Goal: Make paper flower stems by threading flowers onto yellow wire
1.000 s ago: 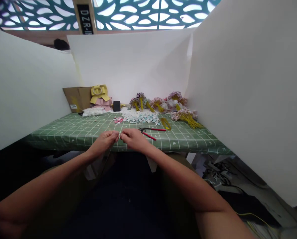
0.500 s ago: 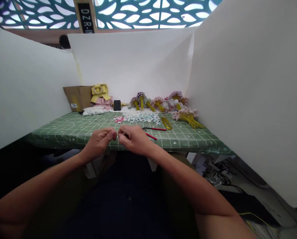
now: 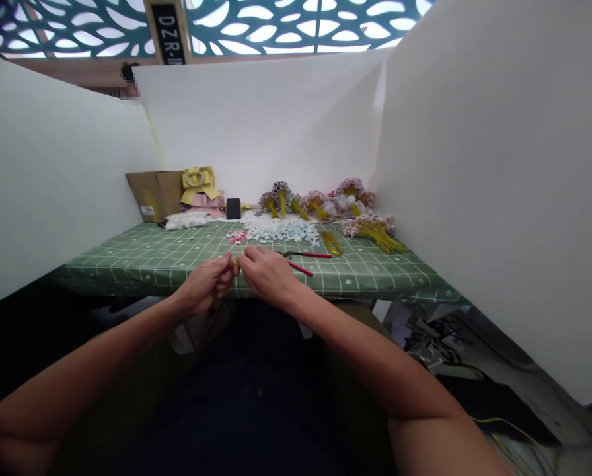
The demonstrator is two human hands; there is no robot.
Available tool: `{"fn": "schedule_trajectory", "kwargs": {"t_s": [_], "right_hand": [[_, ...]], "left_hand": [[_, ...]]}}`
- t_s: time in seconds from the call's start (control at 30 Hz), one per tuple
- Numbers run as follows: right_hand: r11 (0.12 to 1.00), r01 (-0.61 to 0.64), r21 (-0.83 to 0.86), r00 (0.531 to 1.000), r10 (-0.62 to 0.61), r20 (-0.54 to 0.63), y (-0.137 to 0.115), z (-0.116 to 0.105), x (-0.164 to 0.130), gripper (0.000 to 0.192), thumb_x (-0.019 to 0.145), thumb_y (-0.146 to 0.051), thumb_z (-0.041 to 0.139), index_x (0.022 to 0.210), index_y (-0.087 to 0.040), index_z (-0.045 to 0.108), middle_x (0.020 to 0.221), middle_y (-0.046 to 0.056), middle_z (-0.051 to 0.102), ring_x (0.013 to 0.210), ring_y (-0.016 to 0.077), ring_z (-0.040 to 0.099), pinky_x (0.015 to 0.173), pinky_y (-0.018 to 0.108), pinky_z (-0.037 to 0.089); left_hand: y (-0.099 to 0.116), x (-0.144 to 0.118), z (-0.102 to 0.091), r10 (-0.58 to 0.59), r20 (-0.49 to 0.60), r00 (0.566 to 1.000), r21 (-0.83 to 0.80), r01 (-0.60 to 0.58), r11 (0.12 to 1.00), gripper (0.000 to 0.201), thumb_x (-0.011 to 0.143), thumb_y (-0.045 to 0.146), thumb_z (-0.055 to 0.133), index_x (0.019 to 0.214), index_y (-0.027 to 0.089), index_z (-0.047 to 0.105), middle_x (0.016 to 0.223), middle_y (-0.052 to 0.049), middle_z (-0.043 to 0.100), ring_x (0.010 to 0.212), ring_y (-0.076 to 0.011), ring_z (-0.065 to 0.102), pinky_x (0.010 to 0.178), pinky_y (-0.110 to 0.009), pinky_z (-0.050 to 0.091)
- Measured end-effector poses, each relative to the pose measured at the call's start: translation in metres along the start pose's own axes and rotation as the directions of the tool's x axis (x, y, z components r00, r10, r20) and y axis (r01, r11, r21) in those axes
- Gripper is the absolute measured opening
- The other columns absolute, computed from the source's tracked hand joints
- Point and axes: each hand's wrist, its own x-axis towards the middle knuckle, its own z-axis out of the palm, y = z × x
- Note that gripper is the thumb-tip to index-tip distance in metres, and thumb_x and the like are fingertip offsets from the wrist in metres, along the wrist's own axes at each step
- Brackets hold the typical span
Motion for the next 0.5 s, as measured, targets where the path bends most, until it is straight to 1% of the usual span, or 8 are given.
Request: {"fn": "schedule_trajectory", "kwargs": {"t_s": [0.1, 0.17, 0.2, 0.27, 0.33, 0.4, 0.47, 0.5], "right_hand": [[0.996, 0.000, 0.091, 0.999, -0.004, 0.046, 0.001, -0.011, 0.001, 0.020, 0.091, -0.018, 0.040, 0.083, -0.014, 0.058, 0.081, 0.006, 0.058, 0.067, 0.0137, 0.047, 0.058, 0.026, 0.030], [0.943, -0.068, 0.325, 0.996, 0.043, 0.082, 0.002, -0.024, 0.003, 0.019, 0.089, -0.019, 0.042, 0.076, -0.015, 0.055, 0.071, 0.003, 0.055, 0.060, 0.0113, 0.044, 0.056, 0.024, 0.030], [0.870, -0.111, 0.480, 0.989, 0.051, 0.135, 0.002, -0.031, 0.003, 0.019, 0.088, -0.020, 0.041, 0.073, -0.016, 0.053, 0.065, 0.000, 0.052, 0.056, 0.0101, 0.044, 0.056, 0.023, 0.031], [0.629, -0.211, 0.748, 0.958, -0.021, 0.287, 0.005, -0.041, 0.004, 0.020, 0.088, -0.020, 0.038, 0.071, -0.017, 0.050, 0.055, -0.004, 0.047, 0.048, 0.0084, 0.043, 0.055, 0.022, 0.036], [0.449, -0.301, 0.842, 0.919, -0.098, 0.381, 0.008, -0.041, 0.005, 0.020, 0.088, -0.020, 0.036, 0.073, -0.017, 0.049, 0.053, -0.006, 0.045, 0.044, 0.0079, 0.043, 0.055, 0.022, 0.039], [0.514, -0.315, 0.798, 0.930, 0.000, 0.367, 0.010, -0.030, 0.004, 0.020, 0.088, -0.022, 0.037, 0.073, -0.017, 0.049, 0.056, -0.004, 0.048, 0.048, 0.0090, 0.047, 0.057, 0.023, 0.039], [0.741, -0.272, 0.614, 0.961, 0.171, 0.218, 0.010, -0.014, 0.003, 0.017, 0.087, -0.022, 0.043, 0.075, -0.016, 0.054, 0.068, 0.001, 0.055, 0.060, 0.0111, 0.051, 0.060, 0.023, 0.037], [0.830, -0.224, 0.511, 0.974, 0.179, 0.137, 0.009, -0.007, 0.003, 0.015, 0.087, -0.022, 0.045, 0.081, -0.015, 0.056, 0.079, 0.004, 0.058, 0.067, 0.0124, 0.052, 0.063, 0.024, 0.037]], "left_hand": [[0.010, -0.004, -0.002, 0.189, 0.018, 0.982, 0.301, -0.186, 0.935, 0.040, 0.091, 0.047, 0.042, 0.068, 0.016, 0.051, 0.052, 0.006, 0.032, 0.044, -0.0069, 0.027, 0.043, -0.019, 0.023], [0.018, -0.009, -0.004, 0.391, 0.092, 0.916, 0.542, -0.375, 0.752, 0.040, 0.092, 0.040, 0.043, 0.064, 0.015, 0.053, 0.056, 0.002, 0.043, 0.051, -0.0082, 0.039, 0.051, -0.021, 0.031], [0.023, -0.012, -0.005, 0.472, 0.158, 0.867, 0.627, -0.457, 0.631, 0.039, 0.093, 0.038, 0.043, 0.063, 0.015, 0.054, 0.058, 0.001, 0.046, 0.054, -0.0089, 0.042, 0.055, -0.022, 0.033], [0.030, -0.016, -0.006, 0.553, 0.301, 0.777, 0.705, -0.571, 0.419, 0.034, 0.092, 0.036, 0.046, 0.067, 0.015, 0.057, 0.058, 0.001, 0.049, 0.056, -0.0095, 0.044, 0.056, -0.023, 0.033], [0.031, -0.016, -0.008, 0.554, 0.366, 0.747, 0.720, -0.605, 0.339, 0.031, 0.090, 0.037, 0.048, 0.069, 0.016, 0.059, 0.059, 0.001, 0.050, 0.055, -0.0100, 0.044, 0.055, -0.023, 0.032], [0.024, -0.010, -0.010, 0.503, 0.300, 0.811, 0.699, -0.545, 0.462, 0.035, 0.090, 0.039, 0.047, 0.066, 0.016, 0.058, 0.059, 0.000, 0.050, 0.056, -0.0102, 0.044, 0.054, -0.023, 0.033], [0.011, -0.002, -0.011, 0.346, 0.157, 0.925, 0.579, -0.370, 0.727, 0.041, 0.090, 0.044, 0.044, 0.062, 0.016, 0.053, 0.056, 0.002, 0.045, 0.051, -0.0090, 0.040, 0.049, -0.021, 0.030], [0.005, 0.002, -0.011, 0.233, 0.084, 0.969, 0.457, -0.245, 0.855, 0.041, 0.090, 0.047, 0.043, 0.064, 0.016, 0.051, 0.052, 0.004, 0.037, 0.045, -0.0080, 0.032, 0.044, -0.021, 0.025]]}}
